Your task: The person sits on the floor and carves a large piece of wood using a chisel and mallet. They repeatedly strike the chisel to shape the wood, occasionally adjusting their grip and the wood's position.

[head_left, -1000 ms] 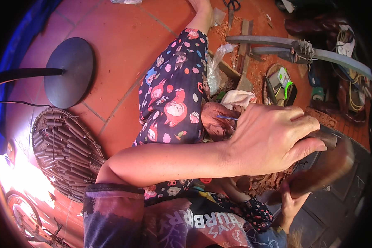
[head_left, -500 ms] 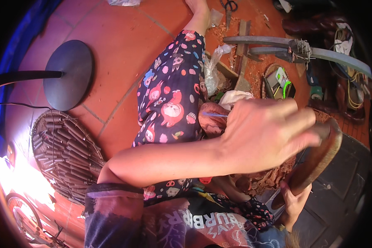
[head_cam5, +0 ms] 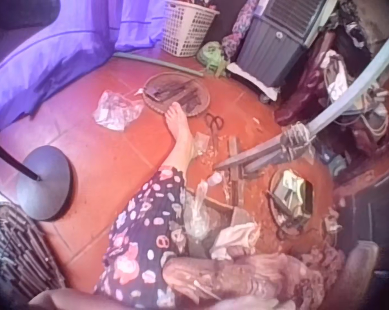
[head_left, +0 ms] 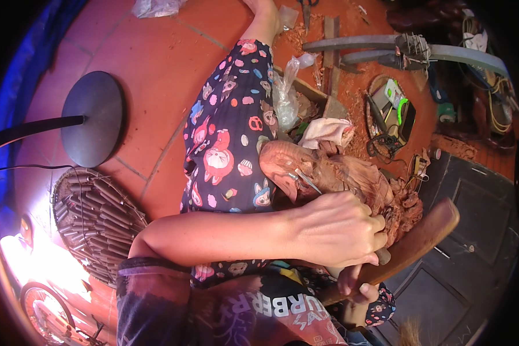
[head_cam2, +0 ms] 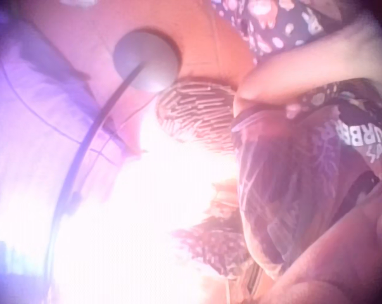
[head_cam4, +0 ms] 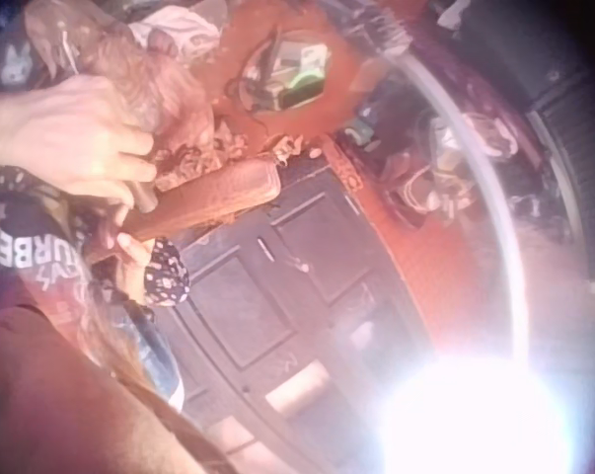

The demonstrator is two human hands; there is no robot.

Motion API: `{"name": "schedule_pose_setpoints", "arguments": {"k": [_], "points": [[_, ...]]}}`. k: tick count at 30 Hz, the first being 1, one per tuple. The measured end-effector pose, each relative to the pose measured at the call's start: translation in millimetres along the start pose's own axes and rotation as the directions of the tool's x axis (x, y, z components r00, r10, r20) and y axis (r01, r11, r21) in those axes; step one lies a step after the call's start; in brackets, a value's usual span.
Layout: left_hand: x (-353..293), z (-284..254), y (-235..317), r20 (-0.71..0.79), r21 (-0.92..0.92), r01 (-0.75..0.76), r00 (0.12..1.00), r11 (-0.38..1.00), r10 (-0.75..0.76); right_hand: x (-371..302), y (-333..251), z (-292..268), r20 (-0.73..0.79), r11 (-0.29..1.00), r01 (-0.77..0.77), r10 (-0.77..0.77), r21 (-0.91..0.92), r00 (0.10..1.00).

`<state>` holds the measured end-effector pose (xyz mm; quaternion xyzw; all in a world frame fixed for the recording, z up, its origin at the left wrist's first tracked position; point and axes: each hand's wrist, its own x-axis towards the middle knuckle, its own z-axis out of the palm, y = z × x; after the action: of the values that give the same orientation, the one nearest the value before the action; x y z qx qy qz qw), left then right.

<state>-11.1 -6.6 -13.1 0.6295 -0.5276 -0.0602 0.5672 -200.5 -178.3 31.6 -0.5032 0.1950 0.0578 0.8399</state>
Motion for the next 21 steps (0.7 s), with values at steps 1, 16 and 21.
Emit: {"name": "schedule_pose_setpoints", "arguments": {"k": [1,16,21], "points": [[-1,0,0,-0.012,-0.003,0.013,1.0,1.0,-0.013,0,7,0,0.034,0.999,0.039,-0.038,-0.034,0.999],[-2,-8,3,-0.256,-0.024,-0.018,0.967,1.0,0.011,-3,31,4,0.013,0.946,0.137,-0.139,-0.293,0.99],[-1,-8,3,-0.333,-0.004,-0.011,0.943,1.0,0.009,6,24,5,-0.031,0.928,0.132,-0.152,-0.348,0.988]]}}
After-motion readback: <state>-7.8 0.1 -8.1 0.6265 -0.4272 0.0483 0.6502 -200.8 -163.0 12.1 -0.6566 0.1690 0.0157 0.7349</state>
